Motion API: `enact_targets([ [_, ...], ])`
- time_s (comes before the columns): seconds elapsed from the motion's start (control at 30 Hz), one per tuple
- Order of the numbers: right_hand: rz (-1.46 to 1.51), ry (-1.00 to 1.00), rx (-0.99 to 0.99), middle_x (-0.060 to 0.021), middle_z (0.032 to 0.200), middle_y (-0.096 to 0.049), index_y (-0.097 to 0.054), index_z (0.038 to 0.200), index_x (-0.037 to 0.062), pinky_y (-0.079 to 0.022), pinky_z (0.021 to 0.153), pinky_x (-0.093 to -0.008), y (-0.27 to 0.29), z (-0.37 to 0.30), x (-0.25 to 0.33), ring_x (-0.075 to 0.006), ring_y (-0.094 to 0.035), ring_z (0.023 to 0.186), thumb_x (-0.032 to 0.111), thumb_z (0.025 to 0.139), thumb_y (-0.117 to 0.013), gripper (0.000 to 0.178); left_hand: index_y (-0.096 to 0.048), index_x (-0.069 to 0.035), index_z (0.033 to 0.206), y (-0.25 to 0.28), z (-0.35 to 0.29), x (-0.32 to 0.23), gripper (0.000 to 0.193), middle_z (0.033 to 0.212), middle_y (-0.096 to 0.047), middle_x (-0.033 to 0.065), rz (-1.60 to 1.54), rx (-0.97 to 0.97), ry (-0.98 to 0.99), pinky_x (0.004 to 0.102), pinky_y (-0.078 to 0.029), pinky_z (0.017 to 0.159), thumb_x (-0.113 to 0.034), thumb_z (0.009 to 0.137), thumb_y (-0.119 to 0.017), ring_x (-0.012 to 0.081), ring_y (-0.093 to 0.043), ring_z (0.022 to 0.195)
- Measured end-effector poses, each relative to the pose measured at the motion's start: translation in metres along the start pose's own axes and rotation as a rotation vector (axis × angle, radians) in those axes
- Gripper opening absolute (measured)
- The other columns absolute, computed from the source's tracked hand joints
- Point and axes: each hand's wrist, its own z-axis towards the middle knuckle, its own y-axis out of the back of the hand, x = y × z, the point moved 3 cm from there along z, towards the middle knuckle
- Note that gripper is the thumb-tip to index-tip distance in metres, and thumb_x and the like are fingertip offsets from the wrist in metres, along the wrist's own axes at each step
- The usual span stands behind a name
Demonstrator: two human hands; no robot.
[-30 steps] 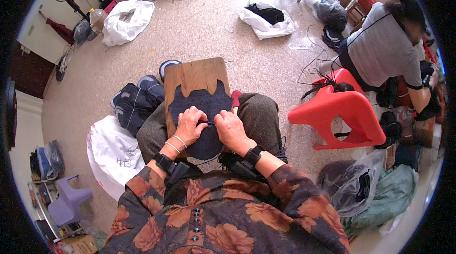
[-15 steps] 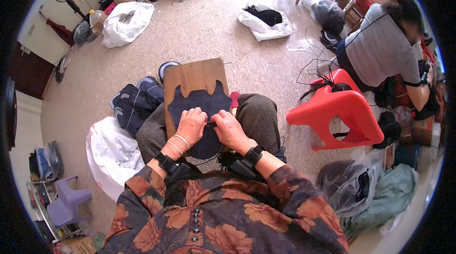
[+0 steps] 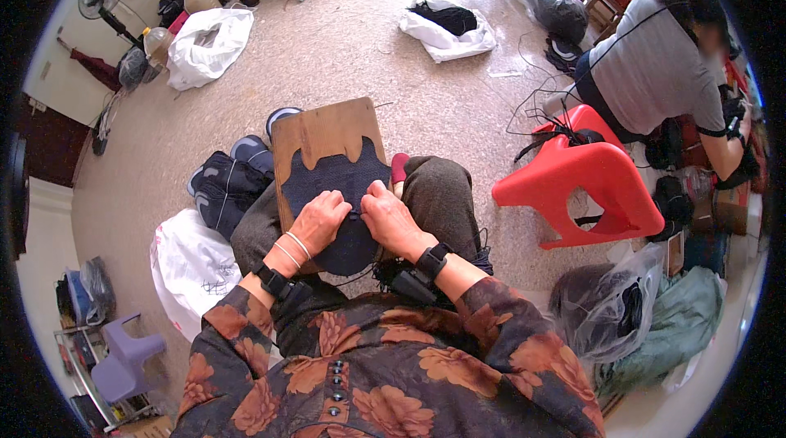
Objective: Hand-sewing a decorative or structural thread onto a shoe upper component.
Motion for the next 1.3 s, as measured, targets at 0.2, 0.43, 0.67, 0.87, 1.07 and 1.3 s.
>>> enact_targets([
  [0.2, -0.027, -0.043, 0.038, -0.0185, 0.101, -0.056, -0.060, 0.087, 0.0005, -0.051, 0.083, -0.0478, -0.008, 0.006, 0.002, -0.0397, -0.062, 0.096, 0.005, 0.086, -0.067, 0.009, -0.065, -0.006, 0.096, 0.008, -0.002, -0.008, 0.017, 0.094, -0.057, 0.0115, 0.129, 0.002, 0.046, 0.0483, -0.046, 0.098, -0.006, 0.080, -0.063, 0.0310, -0.059, 0.096],
  [0.43, -0.213, 0.032, -0.058, -0.0164, 0.092, -0.057, -0.059, 0.084, 0.0048, -0.055, 0.066, -0.0457, 0.000, 0.010, -0.003, -0.0364, -0.064, 0.082, 0.006, 0.085, -0.065, 0.007, -0.061, -0.008, 0.089, 0.006, 0.006, -0.018, 0.009, 0.094, -0.057, 0.0100, 0.307, -0.092, 0.028, 0.0549, -0.039, 0.111, -0.011, 0.081, -0.062, 0.0291, -0.059, 0.100],
  [0.67, -0.087, 0.029, -0.025, -0.0158, 0.095, -0.054, -0.058, 0.089, 0.0039, -0.053, 0.071, -0.0471, -0.013, 0.008, -0.004, -0.0386, -0.062, 0.085, 0.011, 0.089, -0.065, 0.010, -0.066, -0.011, 0.090, -0.008, -0.013, -0.004, 0.010, 0.093, -0.058, 0.0090, 0.049, -0.219, 0.221, 0.0514, -0.042, 0.103, -0.010, 0.080, -0.068, 0.0307, -0.058, 0.098],
  [0.87, -0.098, -0.005, 0.002, -0.0155, 0.098, -0.055, -0.062, 0.094, 0.0028, -0.054, 0.077, -0.0447, -0.012, 0.005, -0.005, -0.0373, -0.062, 0.091, 0.012, 0.090, -0.067, 0.011, -0.070, -0.015, 0.085, -0.005, -0.009, 0.010, 0.012, 0.091, -0.061, 0.0049, -0.187, -0.176, 0.329, 0.0450, -0.040, 0.090, -0.015, 0.076, -0.077, 0.0285, -0.060, 0.096],
  [1.07, 0.019, 0.065, 0.024, -0.0179, 0.098, -0.055, -0.062, 0.094, 0.0009, -0.053, 0.080, -0.0456, -0.006, -0.002, -0.008, -0.0388, -0.060, 0.092, 0.006, 0.086, -0.068, 0.011, -0.068, -0.017, 0.083, -0.005, -0.005, 0.006, 0.010, 0.093, -0.059, 0.0057, -0.120, -0.029, 0.272, 0.0454, -0.037, 0.091, -0.019, 0.077, -0.075, 0.0253, -0.061, 0.099],
  [1.3, -0.033, 0.139, 0.070, -0.0161, 0.085, -0.058, -0.063, 0.077, 0.0028, -0.051, 0.078, -0.0430, -0.013, 0.009, -0.022, -0.0349, -0.057, 0.089, 0.003, 0.079, -0.069, 0.006, -0.065, -0.009, 0.087, -0.010, 0.005, 0.004, 0.018, 0.098, -0.060, 0.0122, 0.118, -0.007, 0.156, 0.0489, -0.039, 0.092, -0.020, 0.072, -0.068, 0.0293, -0.060, 0.099],
])
